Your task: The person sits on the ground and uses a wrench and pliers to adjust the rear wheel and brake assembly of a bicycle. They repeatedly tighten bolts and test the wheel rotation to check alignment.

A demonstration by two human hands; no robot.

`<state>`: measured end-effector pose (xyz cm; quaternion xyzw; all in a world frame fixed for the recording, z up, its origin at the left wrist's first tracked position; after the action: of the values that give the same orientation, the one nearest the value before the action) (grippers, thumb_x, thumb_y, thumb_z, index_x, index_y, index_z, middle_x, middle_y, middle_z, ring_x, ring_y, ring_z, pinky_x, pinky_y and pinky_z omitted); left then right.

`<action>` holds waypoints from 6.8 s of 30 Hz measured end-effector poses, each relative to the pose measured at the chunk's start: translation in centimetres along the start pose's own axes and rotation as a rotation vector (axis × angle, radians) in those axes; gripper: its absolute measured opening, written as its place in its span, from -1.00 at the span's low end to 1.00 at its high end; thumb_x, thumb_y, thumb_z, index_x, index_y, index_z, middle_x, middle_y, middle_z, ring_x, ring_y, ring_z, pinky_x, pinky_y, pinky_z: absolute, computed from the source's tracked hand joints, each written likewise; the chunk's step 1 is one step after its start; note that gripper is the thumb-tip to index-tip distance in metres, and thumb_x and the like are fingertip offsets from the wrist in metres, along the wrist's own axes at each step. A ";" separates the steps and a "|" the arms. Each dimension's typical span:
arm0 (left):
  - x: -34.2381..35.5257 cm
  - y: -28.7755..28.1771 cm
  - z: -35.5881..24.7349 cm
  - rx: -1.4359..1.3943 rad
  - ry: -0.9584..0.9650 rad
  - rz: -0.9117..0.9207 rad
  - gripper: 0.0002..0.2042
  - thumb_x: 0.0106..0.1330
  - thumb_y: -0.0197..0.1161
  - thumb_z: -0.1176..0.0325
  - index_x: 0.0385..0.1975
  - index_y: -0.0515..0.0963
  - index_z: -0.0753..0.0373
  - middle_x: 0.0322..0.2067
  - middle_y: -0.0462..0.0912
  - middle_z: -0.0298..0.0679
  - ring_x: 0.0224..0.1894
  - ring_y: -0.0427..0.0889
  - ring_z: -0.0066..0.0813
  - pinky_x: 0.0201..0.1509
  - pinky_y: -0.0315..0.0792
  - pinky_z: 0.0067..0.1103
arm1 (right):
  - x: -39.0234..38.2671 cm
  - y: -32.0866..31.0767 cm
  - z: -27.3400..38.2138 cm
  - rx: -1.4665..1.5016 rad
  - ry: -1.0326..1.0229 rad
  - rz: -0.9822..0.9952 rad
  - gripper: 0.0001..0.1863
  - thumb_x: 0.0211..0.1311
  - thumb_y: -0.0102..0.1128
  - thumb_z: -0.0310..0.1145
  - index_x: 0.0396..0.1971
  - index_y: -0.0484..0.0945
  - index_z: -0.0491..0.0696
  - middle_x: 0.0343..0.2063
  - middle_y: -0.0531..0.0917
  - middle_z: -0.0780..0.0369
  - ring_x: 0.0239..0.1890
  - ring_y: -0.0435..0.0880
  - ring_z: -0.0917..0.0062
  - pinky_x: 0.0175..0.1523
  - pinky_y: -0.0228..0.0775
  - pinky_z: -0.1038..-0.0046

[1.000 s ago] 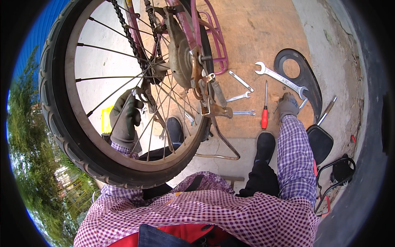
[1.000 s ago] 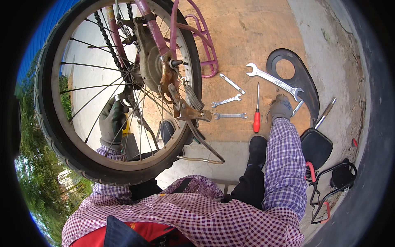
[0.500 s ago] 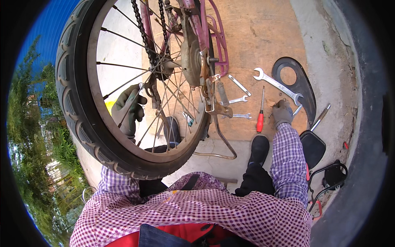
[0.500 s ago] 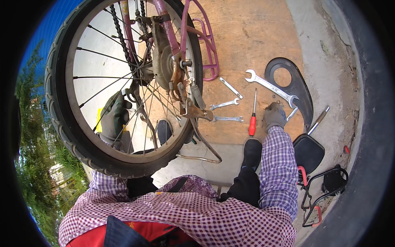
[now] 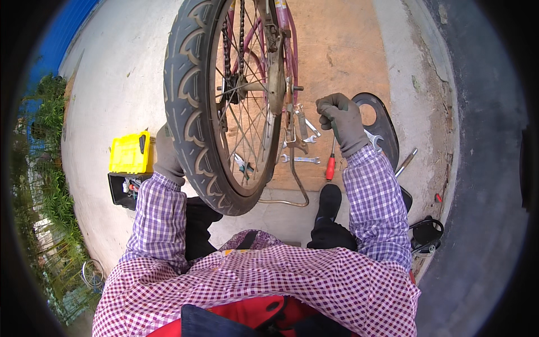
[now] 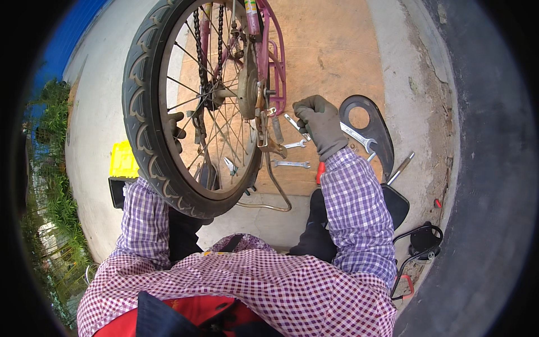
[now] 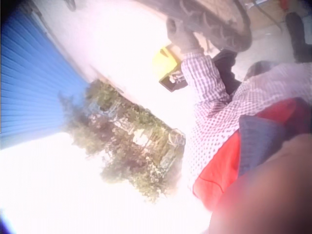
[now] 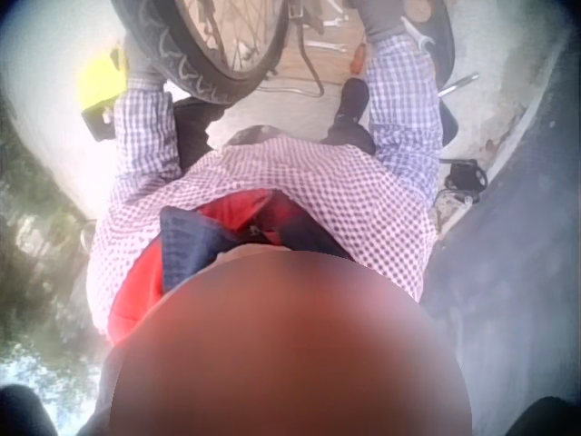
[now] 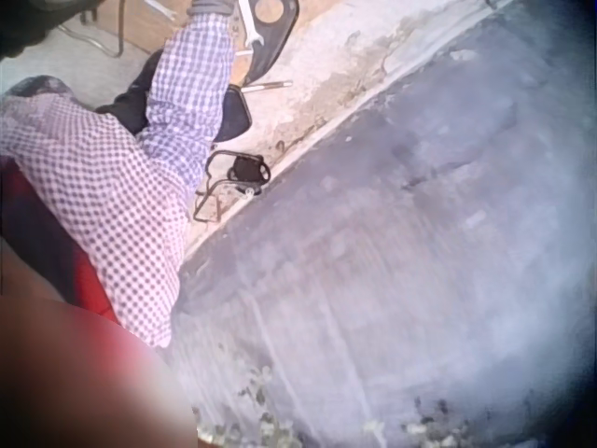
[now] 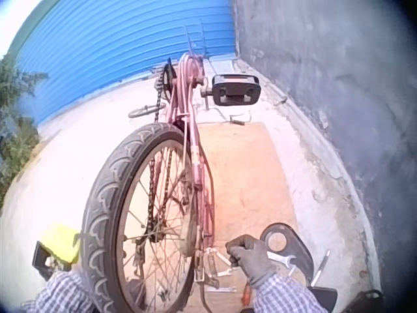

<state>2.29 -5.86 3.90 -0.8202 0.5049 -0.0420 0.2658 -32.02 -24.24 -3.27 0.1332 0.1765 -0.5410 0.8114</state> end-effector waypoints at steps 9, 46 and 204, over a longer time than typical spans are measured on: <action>-0.7 0.8 -3.0 -0.246 -0.106 0.051 -0.59 0.48 0.22 0.23 0.18 0.53 0.38 -0.31 0.69 -0.30 -0.50 0.57 -0.68 -0.47 0.44 -0.73 | 1.1 2.7 3.3 0.038 -0.087 -0.020 -0.85 0.29 0.19 -0.49 -0.22 0.62 -0.22 -0.38 0.68 0.21 -0.42 0.66 0.62 -0.33 0.58 0.56; -1.0 1.3 -3.2 -0.170 -0.122 0.041 -0.52 0.42 0.28 0.23 0.20 0.51 0.44 -0.29 0.69 -0.28 -0.48 0.56 -0.72 -0.46 0.45 -0.76 | 1.5 2.8 3.6 -0.210 -0.327 -0.015 -0.82 0.21 0.36 -0.43 -0.27 0.62 -0.22 -0.38 0.74 0.19 -0.37 0.70 0.61 -0.26 0.56 0.53; -8.9 3.6 -10.7 -0.270 0.453 0.251 -0.76 0.32 0.36 0.39 -0.04 0.70 0.23 -0.19 0.72 -0.15 -0.19 0.73 -0.37 -0.09 0.63 -0.44 | -18.0 12.6 12.0 0.033 -0.219 0.059 -0.75 0.15 0.17 -0.55 -0.15 0.53 -0.27 -0.39 0.66 0.15 -0.51 0.67 0.53 -0.37 0.58 0.54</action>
<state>-8.57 -3.71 13.09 -0.7489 0.6500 -0.1233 0.0378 -24.95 -9.39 15.58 0.0918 0.0741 -0.5312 0.8390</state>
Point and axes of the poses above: each hand's wrist, its own x-axis towards the middle knuckle, its own y-axis out of the palm, z = x × y, the point moved 1 cm from there along x, towards the middle knuckle
